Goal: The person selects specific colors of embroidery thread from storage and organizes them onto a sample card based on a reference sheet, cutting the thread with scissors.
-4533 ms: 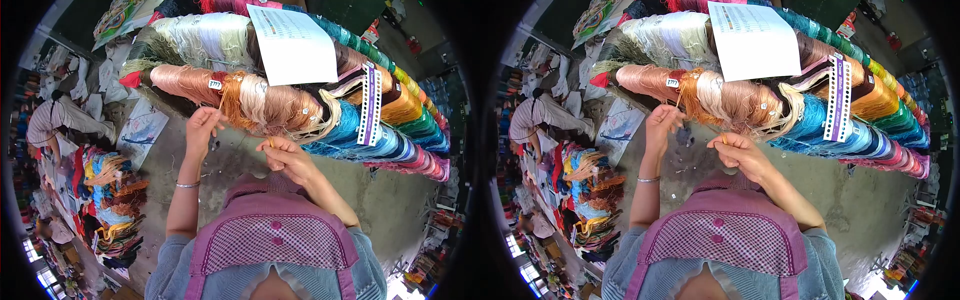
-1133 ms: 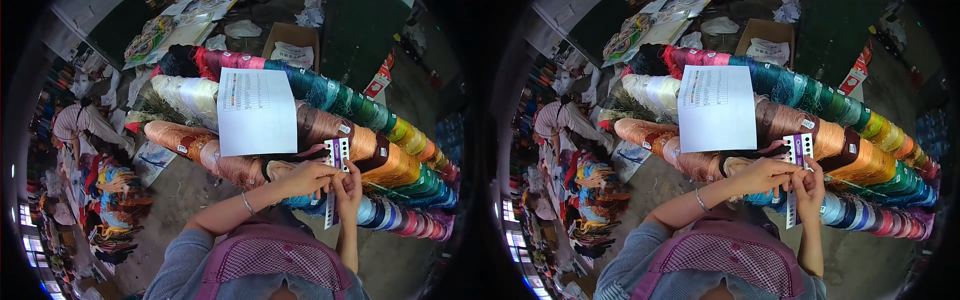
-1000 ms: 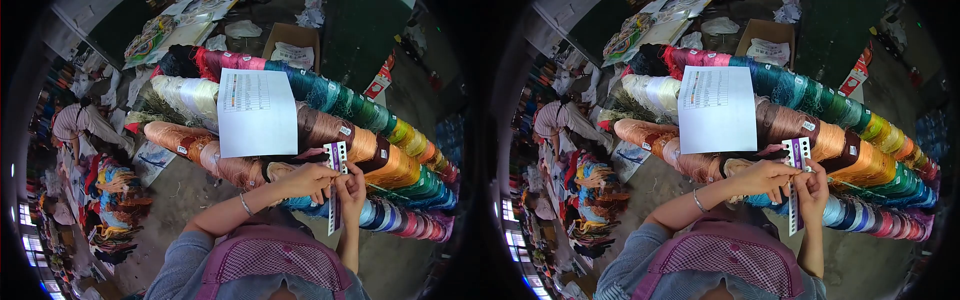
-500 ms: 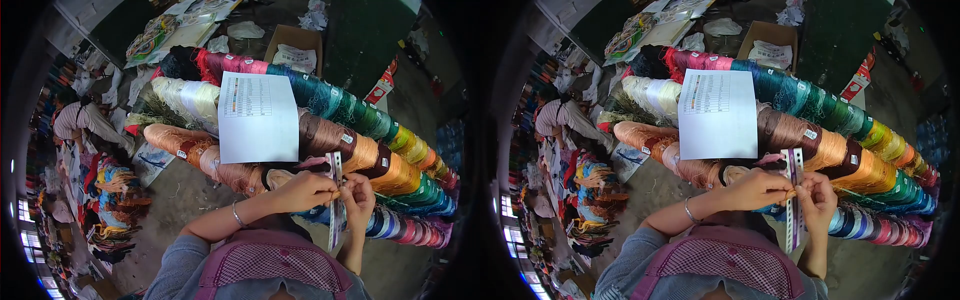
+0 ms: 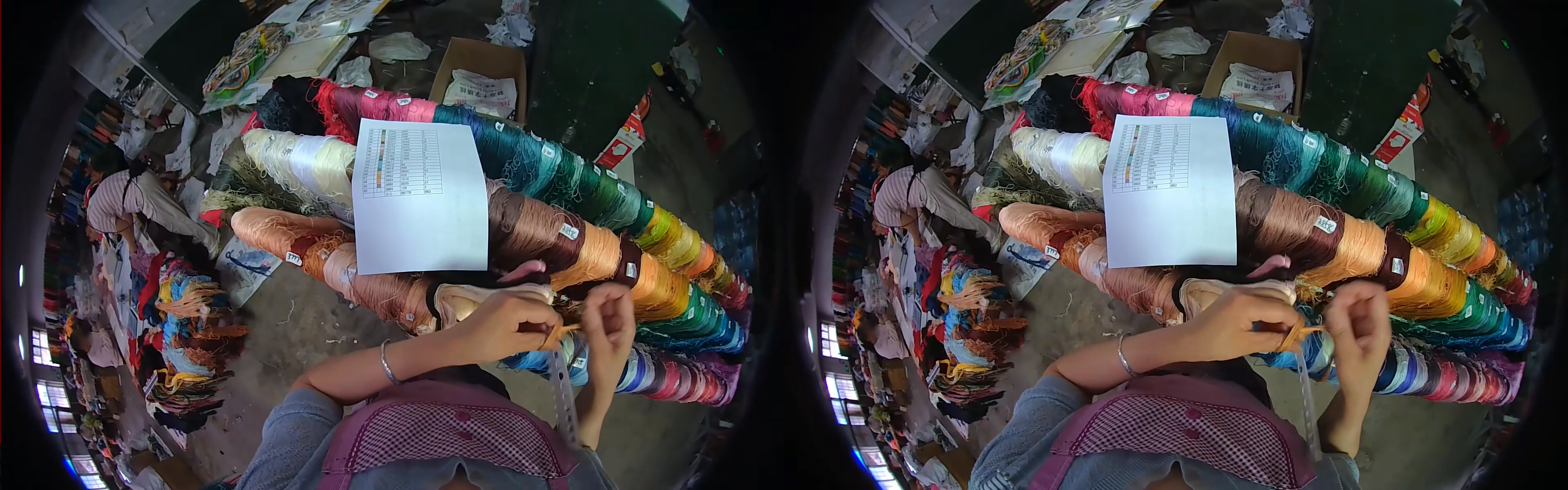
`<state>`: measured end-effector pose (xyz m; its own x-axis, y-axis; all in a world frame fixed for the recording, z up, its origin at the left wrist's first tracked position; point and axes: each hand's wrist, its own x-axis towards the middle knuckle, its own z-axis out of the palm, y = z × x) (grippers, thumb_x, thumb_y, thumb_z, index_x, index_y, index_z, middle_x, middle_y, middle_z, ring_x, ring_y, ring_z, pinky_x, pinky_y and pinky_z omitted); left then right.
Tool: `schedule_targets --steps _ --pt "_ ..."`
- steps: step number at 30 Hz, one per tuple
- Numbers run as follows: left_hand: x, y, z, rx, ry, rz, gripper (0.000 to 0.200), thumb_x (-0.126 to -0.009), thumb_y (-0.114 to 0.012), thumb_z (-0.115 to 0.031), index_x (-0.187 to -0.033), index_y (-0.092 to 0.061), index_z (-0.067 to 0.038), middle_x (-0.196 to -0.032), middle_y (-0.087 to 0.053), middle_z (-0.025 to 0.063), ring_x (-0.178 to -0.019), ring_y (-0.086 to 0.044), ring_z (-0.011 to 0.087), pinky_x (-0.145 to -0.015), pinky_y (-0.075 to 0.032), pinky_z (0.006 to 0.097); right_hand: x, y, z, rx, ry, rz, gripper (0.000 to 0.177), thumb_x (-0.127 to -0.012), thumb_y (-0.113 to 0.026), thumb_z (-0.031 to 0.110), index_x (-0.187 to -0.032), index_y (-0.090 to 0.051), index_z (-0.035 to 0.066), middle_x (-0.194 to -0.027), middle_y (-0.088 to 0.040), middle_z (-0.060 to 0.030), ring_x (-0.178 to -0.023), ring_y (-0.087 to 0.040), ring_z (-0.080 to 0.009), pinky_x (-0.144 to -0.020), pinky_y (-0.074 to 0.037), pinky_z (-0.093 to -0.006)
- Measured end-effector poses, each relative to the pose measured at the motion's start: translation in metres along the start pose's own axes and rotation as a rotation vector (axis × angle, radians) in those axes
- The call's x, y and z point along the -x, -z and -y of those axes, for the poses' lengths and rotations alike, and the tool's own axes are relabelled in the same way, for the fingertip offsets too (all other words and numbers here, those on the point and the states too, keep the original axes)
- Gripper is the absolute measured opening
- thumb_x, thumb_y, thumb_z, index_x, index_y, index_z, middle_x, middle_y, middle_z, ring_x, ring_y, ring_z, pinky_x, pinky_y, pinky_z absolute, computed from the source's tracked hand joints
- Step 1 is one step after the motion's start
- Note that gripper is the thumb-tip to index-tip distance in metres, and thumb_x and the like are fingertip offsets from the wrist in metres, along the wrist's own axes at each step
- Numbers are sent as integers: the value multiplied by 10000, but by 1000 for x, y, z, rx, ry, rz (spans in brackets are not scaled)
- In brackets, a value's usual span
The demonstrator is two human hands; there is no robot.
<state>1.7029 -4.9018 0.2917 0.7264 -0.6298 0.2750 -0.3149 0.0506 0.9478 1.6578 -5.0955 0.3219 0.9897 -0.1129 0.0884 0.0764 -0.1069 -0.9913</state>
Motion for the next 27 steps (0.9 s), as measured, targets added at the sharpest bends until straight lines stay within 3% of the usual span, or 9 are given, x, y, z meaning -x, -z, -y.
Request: schedule_targets --steps 2,3,6,10,14,16,18,22,27 --pt "1 0 -8 49 -29 -25 231 -742 -746 -40 -966 -692 -33 -777 -599 54 -734 -575 168 -686 -450 296 -14 5 -20 221 268 -147 198 -955 -502 69 -1132 -491 -17 -909 -511 -13 -766 -460 -65 -686 -376 -189" --pt "2 0 -10 98 -62 -50 251 -729 -748 -25 -973 -696 -38 -787 -602 50 -745 -577 169 -693 -450 295 -12 2 -12 284 154 -164 220 -977 -465 110 -1160 -492 -8 -931 -506 -9 -782 -426 -65 -689 -358 -204" --pt "3 3 -7 136 -79 -17 260 -725 -736 4 -977 -703 -46 -819 -598 35 -821 -562 166 -717 -446 290 -14 14 -33 -41 -107 236 214 -975 -490 95 -1155 -521 -17 -1010 -582 -22 -854 -498 -44 -759 -406 -187" --pt "3 12 3 146 -152 -31 168 -782 -719 -6 -946 -694 -29 -840 -533 9 -873 -507 142 -731 -427 277 -19 1 -37 -392 -221 141 103 -941 -566 48 -1026 -537 -3 -960 -660 -50 -821 -597 -63 -771 -468 -204" --pt "27 42 7 237 154 -66 102 -951 -567 -117 -960 -604 -22 -811 -461 -6 -778 -447 71 -633 -364 198 -31 1 -44 -485 -108 70 80 -931 -587 49 -975 -529 17 -948 -675 -65 -785 -610 -68 -736 -482 -207" --pt "48 72 -9 515 543 -106 204 -1001 -485 -184 -881 -566 -41 -710 -425 -38 -650 -399 39 -557 -313 187 -34 4 -47 -438 -123 70 75 -919 -596 34 -951 -528 30 -944 -679 -59 -796 -609 -62 -744 -477 -204" --pt "67 88 -8 254 550 -217 256 -1015 -455 -204 -803 -508 -70 -652 -382 -74 -567 -331 29 -518 -270 179 -36 2 -48 -410 -120 36 72 -910 -603 29 -936 -536 33 -924 -679 -51 -782 -600 -54 -728 -466 -196" --pt "106 106 -5 533 564 -247 245 -1017 -475 -245 -849 -551 -82 -656 -379 -84 -565 -320 28 -509 -272 191 -39 -9 -53 -309 -138 61 57 -908 -592 17 -922 -539 36 -861 -649 -13 -740 -567 -40 -691 -441 -181" --pt "170 163 -17 561 508 -719 217 -968 -547 -259 -906 -613 -62 -604 -425 -73 -497 -348 42 -475 -273 212 -49 -8 -48 -232 -132 -101 74 -933 -556 54 -1008 -557 52 -823 -645 4 -648 -560 -44 -609 -444 -168"
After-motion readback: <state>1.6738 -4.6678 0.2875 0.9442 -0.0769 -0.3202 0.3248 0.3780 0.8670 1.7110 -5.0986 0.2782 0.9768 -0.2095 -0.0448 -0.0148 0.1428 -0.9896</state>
